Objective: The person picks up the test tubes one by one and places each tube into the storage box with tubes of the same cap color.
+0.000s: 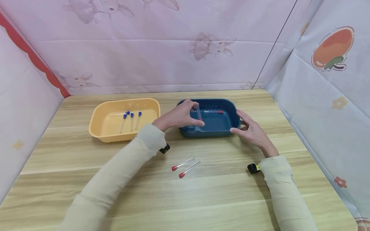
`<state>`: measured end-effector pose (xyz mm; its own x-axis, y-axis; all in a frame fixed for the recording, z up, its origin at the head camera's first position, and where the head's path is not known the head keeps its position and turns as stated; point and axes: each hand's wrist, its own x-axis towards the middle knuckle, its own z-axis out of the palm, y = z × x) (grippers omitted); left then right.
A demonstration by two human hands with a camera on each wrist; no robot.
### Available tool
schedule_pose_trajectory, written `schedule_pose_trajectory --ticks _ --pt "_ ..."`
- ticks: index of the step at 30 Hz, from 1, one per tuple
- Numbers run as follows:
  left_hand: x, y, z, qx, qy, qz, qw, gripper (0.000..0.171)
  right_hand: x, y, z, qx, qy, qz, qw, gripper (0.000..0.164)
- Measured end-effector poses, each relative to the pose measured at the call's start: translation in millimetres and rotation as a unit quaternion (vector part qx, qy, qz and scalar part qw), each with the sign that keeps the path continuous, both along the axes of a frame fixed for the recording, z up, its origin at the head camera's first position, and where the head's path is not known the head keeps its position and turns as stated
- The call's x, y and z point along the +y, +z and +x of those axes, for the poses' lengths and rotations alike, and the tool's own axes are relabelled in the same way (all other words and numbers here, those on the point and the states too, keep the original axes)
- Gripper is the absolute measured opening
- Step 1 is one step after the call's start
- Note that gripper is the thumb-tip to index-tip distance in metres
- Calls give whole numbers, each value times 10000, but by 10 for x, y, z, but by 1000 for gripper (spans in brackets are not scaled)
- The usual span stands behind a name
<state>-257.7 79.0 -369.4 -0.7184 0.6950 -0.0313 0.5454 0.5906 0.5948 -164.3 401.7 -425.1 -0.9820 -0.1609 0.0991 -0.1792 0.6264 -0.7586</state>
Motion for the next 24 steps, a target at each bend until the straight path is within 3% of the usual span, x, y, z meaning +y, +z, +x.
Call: schedule_pose_trajectory --ticks 9,24 --pt "202 -122 -103 -192 288 -229 9991 92 6 11 -11 -45 17 38 10000 82" --pt "339 -243 -127 -91 422 -617 9972 94 12 23 -2 -107 -14 150 9998 83"
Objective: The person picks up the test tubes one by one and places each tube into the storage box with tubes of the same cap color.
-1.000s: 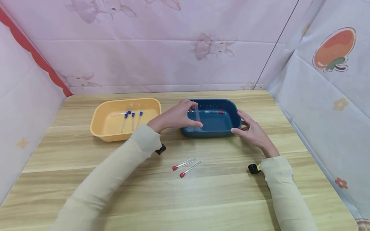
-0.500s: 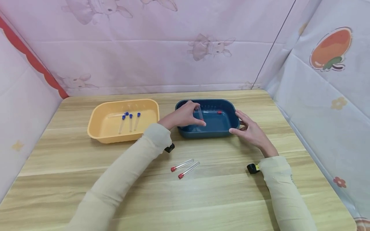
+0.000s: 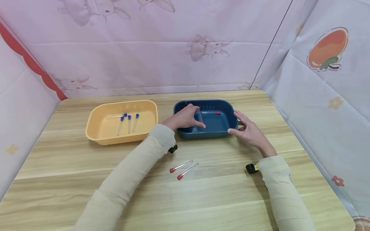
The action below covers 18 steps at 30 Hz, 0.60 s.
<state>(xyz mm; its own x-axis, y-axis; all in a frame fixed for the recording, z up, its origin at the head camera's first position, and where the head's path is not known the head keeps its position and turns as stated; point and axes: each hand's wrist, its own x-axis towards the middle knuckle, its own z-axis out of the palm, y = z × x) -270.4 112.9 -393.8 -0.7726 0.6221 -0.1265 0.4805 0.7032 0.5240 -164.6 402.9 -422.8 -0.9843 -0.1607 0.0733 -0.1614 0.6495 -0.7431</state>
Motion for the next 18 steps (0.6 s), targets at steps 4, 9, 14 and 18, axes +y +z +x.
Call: schedule_pose_trajectory --ticks 4,9,14,18 --pt "27 -21 15 53 -4 -172 9998 96 -1 -1 9 0 -10 50 10000 83" --pt "51 -63 11 225 -17 -360 9991 97 -2 -1 9 17 -9 104 9999 82" --pt "69 -78 6 353 15 -568 9978 95 2 -1 -3 34 -8 89 10000 83" --pt "84 -81 7 323 83 -638 9974 94 8 0 -9 23 -10 88 10000 83"
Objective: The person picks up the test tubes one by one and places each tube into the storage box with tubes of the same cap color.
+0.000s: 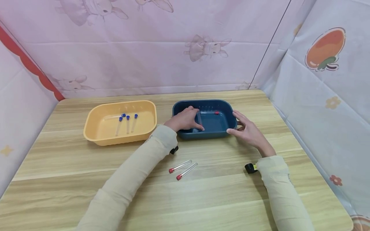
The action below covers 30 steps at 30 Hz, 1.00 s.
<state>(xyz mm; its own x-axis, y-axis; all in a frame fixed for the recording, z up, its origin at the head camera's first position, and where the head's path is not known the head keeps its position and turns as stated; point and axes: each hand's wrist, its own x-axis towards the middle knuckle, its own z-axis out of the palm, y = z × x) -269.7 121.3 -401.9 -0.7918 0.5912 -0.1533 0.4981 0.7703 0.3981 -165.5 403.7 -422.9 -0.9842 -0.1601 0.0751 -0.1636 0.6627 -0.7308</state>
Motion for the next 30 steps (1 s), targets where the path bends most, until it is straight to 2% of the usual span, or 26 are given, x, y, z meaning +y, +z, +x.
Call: schedule_pose_trajectory --ticks 11,16,23,30 --pt "21 -22 11 35 7 -325 9995 92 -13 -1 0 28 35 -98 9999 80" --pt "16 -19 -1 -21 5 -311 9995 92 -15 9 0 17 23 -71 10000 81" --pt "-10 18 -29 -186 2 193 9996 87 -16 36 6 -70 -31 63 10000 83" --pt "-56 38 -30 -178 -4 1292 9915 69 -11 28 15 -34 0 54 10000 81"
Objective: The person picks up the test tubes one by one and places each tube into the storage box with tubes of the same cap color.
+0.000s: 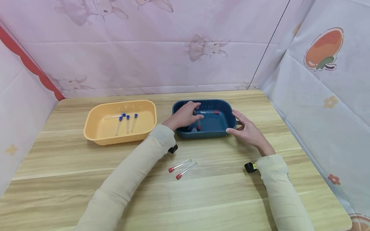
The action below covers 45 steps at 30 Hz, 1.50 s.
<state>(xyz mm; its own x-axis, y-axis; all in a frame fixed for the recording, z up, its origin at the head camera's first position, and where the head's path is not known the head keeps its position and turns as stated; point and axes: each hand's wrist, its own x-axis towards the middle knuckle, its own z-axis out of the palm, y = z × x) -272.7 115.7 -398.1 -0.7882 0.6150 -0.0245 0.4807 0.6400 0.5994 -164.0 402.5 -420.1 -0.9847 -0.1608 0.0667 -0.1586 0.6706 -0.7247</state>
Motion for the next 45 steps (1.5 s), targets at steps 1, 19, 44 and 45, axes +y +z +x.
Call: schedule_pose_trajectory --ticks 1,19,44,45 --pt "-15 17 4 25 -10 109 9999 67 -2 0 -1 1 14 -7 10000 81" --pt "-459 357 351 469 -948 635 9924 60 21 -1 29 -115 11 82 9999 84" --pt "-995 212 922 137 -1809 -72 9834 54 8 18 8 -240 -15 172 9996 86" --pt "-1012 196 937 118 -1817 -94 9832 53 6 20 3 -251 -13 180 9995 86"
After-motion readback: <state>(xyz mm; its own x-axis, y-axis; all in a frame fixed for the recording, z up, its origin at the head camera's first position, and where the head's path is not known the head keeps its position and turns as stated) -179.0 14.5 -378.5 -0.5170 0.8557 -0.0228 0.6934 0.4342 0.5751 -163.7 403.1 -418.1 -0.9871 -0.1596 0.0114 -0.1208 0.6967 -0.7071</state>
